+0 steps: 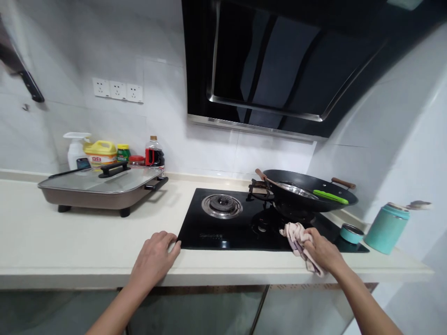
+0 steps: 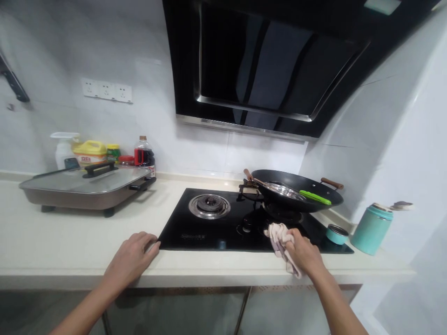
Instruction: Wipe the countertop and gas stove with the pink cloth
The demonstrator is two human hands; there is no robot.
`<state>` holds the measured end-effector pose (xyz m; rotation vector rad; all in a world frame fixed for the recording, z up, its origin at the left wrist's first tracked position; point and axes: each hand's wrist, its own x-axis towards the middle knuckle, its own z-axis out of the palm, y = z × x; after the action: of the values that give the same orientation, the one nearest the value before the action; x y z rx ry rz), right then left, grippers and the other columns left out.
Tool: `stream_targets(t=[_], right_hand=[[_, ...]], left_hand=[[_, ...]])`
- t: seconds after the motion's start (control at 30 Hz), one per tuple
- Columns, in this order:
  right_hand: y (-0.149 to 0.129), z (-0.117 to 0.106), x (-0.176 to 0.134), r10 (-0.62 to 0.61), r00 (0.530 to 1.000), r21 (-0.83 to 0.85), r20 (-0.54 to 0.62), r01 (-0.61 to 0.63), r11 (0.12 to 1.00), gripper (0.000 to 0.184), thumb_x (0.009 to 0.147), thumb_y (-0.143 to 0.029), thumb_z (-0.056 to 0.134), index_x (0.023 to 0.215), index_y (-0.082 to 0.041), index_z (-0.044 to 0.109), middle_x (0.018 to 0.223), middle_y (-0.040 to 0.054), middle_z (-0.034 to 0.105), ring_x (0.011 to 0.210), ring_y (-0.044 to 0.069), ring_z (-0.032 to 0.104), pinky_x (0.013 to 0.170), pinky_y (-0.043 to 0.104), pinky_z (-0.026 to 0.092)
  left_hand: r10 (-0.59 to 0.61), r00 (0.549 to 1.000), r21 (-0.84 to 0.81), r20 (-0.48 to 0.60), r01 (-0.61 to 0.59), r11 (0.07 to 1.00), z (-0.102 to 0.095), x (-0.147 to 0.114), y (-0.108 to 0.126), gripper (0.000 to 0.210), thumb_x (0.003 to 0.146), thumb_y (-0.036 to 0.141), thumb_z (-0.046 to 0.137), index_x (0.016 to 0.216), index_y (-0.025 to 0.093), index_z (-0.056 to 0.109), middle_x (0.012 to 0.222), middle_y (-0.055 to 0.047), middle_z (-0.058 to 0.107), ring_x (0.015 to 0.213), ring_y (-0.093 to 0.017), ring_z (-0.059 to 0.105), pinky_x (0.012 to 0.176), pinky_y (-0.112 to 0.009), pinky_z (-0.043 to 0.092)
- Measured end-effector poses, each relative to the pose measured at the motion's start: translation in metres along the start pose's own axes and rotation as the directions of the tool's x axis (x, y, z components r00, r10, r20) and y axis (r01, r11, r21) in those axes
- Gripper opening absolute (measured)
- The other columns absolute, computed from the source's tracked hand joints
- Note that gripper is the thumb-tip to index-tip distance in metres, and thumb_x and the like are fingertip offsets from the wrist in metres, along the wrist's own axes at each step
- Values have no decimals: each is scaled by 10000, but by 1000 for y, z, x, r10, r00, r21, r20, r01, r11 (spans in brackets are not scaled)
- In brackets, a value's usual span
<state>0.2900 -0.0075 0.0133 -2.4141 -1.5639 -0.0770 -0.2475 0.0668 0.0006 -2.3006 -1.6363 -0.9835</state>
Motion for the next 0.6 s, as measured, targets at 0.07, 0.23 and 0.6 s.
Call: stream_targets(t=[0.07, 0.23, 0.6], right_hand=[[2, 1, 14, 39, 998, -36, -39, -41, 999, 393, 956, -373, 356, 1280, -245, 539, 1123, 158, 707, 1080, 352, 659, 871, 450, 447], [1, 8, 52, 33, 998, 33, -49, -32, 999, 435, 928, -384, 424, 1309, -236, 573, 1140, 173, 708, 1158, 387, 624, 908, 483, 451], [-37, -3, 123, -263, 955, 339, 135, 205, 918, 336, 858, -336, 492, 1097, -219, 696, 1039, 29, 768, 961, 219, 686, 841, 291, 505]], left_hand=[[1, 1000, -3, -2, -1, 1000, 0, 0, 0, 305, 964, 389, 468, 925, 208, 711, 990, -96, 739, 974, -287, 672, 858, -415, 494], [9, 1000, 7, -7, -9, 1000, 1, 0, 0, 282, 974, 390, 470, 905, 225, 688, 978, -81, 734, 957, -271, 669, 857, -406, 484], [-5, 1000, -8, -7, 5, 1000, 1, -2, 0, 269, 977, 405, 500, 907, 220, 683, 954, -73, 713, 953, -281, 666, 854, -423, 475]])
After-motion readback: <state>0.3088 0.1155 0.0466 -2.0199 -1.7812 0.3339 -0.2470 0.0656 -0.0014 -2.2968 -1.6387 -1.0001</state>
